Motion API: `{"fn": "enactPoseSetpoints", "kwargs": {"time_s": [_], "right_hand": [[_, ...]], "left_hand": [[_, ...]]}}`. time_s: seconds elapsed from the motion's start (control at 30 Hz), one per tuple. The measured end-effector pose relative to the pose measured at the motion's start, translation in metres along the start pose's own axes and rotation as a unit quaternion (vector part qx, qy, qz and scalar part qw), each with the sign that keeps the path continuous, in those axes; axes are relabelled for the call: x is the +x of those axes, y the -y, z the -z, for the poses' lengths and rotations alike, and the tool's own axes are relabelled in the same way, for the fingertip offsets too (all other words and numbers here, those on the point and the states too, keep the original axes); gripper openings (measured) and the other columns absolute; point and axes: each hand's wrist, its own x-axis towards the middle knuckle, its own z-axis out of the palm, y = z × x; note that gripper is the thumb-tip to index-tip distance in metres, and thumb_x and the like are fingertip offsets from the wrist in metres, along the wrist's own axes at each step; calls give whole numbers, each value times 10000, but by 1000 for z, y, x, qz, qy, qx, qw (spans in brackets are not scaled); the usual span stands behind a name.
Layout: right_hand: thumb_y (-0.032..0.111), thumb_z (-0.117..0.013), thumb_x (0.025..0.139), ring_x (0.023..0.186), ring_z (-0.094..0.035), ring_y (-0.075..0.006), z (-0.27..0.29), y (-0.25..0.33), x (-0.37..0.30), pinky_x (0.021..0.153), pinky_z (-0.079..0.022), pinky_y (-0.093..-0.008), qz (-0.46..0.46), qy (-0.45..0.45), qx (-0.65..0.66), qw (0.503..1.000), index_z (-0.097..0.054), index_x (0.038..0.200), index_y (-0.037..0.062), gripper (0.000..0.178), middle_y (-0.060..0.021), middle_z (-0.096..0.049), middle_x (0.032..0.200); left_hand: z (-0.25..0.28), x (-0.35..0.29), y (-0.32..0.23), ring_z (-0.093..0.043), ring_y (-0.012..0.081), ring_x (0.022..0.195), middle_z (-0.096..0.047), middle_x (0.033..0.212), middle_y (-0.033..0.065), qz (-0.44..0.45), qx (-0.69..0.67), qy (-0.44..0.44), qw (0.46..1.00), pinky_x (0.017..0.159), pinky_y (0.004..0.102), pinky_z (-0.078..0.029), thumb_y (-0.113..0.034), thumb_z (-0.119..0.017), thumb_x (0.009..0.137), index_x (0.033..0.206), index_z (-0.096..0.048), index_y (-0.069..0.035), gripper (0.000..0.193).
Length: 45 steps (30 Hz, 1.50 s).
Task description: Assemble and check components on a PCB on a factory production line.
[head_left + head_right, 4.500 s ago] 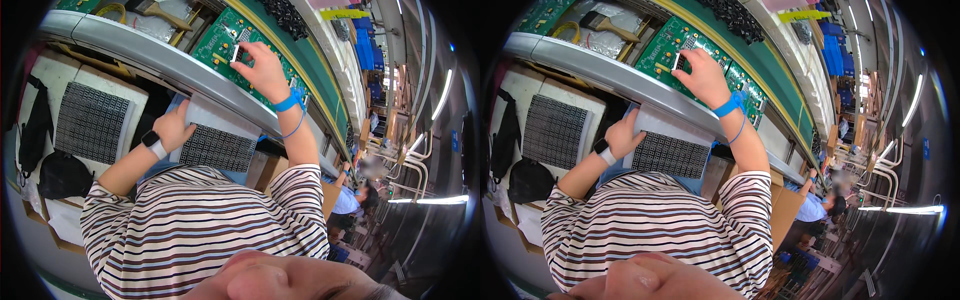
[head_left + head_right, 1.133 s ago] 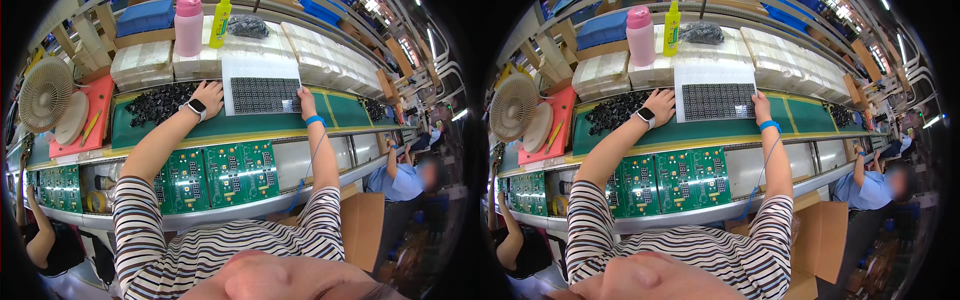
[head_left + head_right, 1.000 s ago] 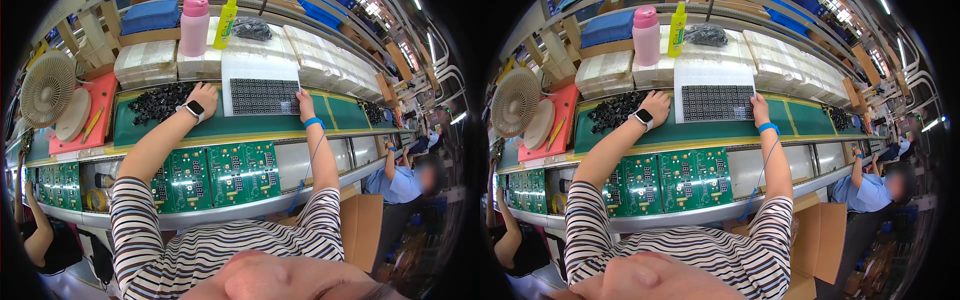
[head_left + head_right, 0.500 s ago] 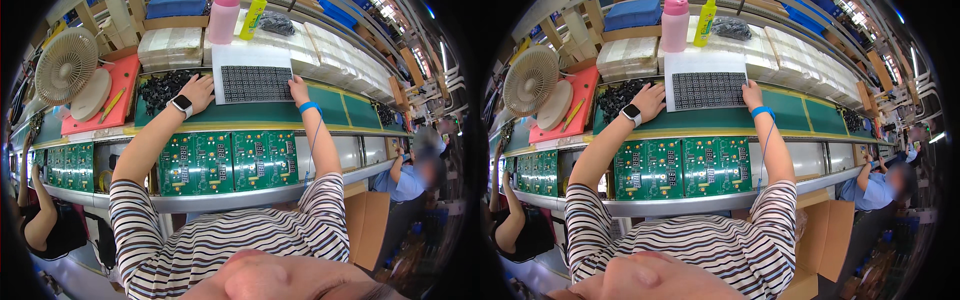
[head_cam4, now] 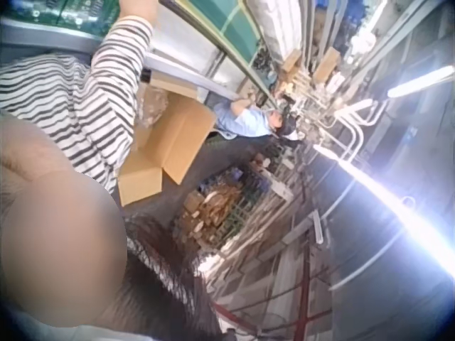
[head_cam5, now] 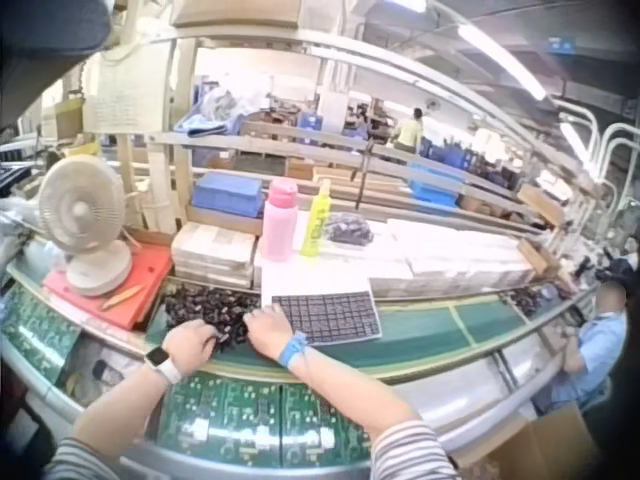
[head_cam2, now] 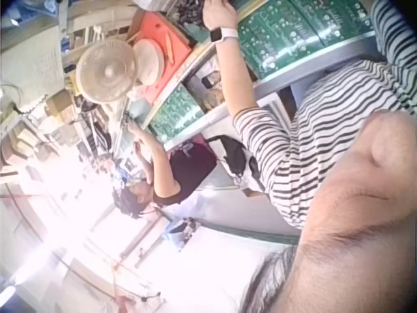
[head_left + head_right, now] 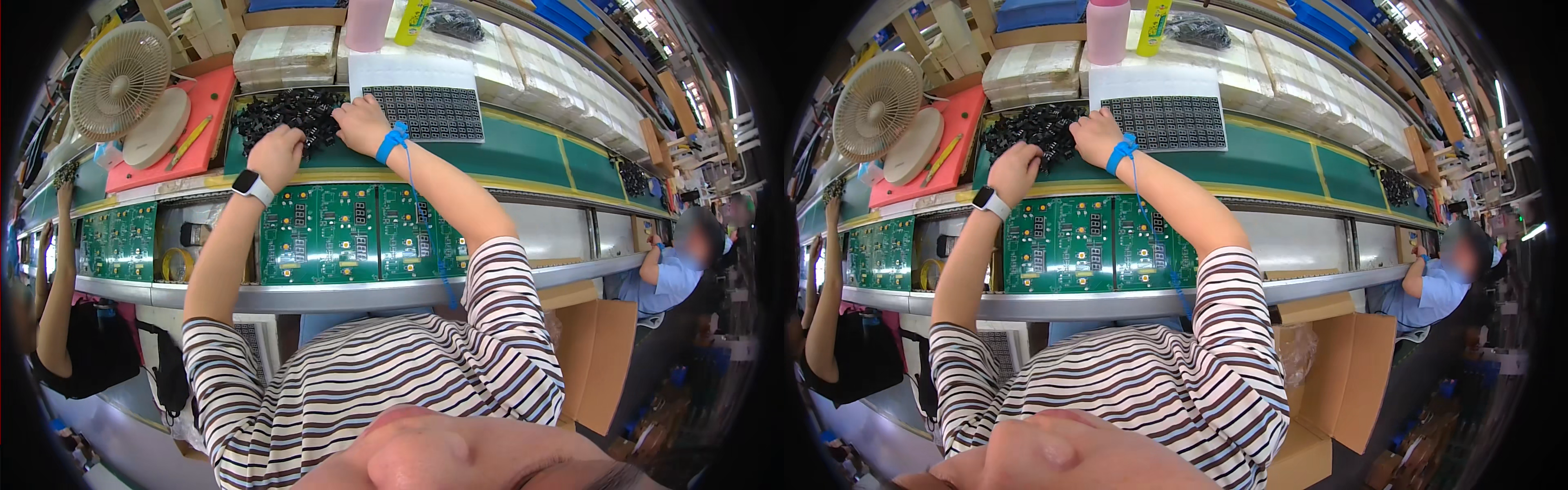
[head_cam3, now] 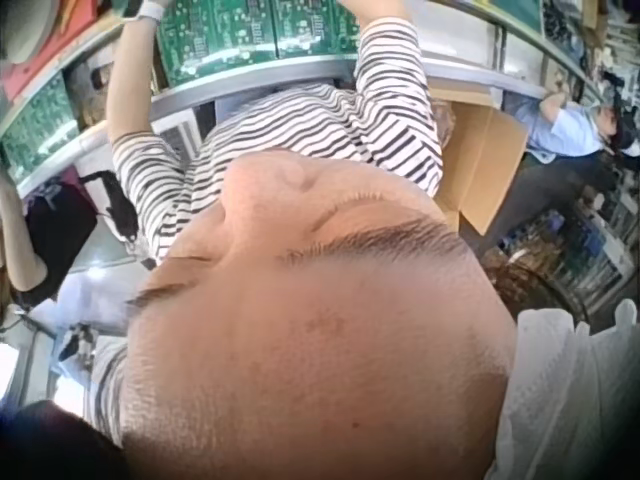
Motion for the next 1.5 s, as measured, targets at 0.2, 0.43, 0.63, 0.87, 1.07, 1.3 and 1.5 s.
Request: {"fn": "enactPoseSetpoints", "kwargs": {"time_s": [0.2, 0.43, 0.63, 0.87, 1.07, 1.3, 1.5], "right_hand": [[196, -590, 759, 846, -618, -283, -14, 7, -2, 828, -396, -454, -22, -13, -4, 1000, -640, 849, 103, 138, -81, -669, 817], [166, -575, 772, 858, -605, -297, -5, 11, -13, 759, -456, -446, -52, 15, 87, 995, -689, 955, 144, 217, -117, -612, 865], [188, -621, 771, 848, -609, -323, -12, 12, -7, 729, -483, -465, -99, 20, 76, 992, -669, 903, 109, 161, -146, -611, 898], [136, -619, 760, 833, -630, -335, 33, 14, -39, 759, -502, -417, -117, -30, 326, 938, -644, 931, 44, 196, -144, -655, 882], [128, -654, 796, 845, -601, -274, 95, 31, -119, 755, -494, -351, -20, 106, 375, 921, -655, 1024, 38, 244, -127, -622, 906], [158, -683, 778, 882, -557, -259, 87, 49, -177, 829, -420, -384, -44, 113, 324, 938, -657, 1020, 83, 254, -78, -573, 916], [155, -697, 746, 871, -548, -239, 77, 56, -187, 856, -378, -374, -44, 75, 250, 964, -647, 919, 90, 192, -53, -568, 884]], "left_hand": [[-27, -22, -15, -602, 330, 831, -581, 905, 125, 37, 83, 40, 995, 695, 423, -502, -178, -626, 811, 968, -554, -92, 192], [-31, -25, -18, -618, 347, 806, -582, 894, 158, 90, 101, 42, 990, 654, 452, -513, -158, -628, 801, 999, -519, -103, 232], [-34, -18, -4, -614, 388, 774, -589, 866, 199, 87, 92, 10, 992, 657, 477, -510, -115, -522, 808, 1052, -531, -114, 244], [1, -47, -42, -602, 348, 807, -598, 902, 160, 78, -126, 30, 988, 691, 399, -494, -83, -586, 831, 1068, -559, -68, 239], [12, -82, -68, -611, 322, 816, -611, 827, 134, -58, -102, 151, 982, 693, 416, -489, -126, -636, 812, 1029, -543, -87, 239], [5, -98, -64, -559, 274, 874, -599, 898, 79, -132, -73, 126, 981, 766, 373, -471, -76, -695, 709, 896, -591, -59, 215], [0, -101, -63, -549, 289, 867, -595, 907, 86, -124, -62, 138, 981, 775, 383, -458, -60, -684, 714, 933, -577, -53, 244]]}}
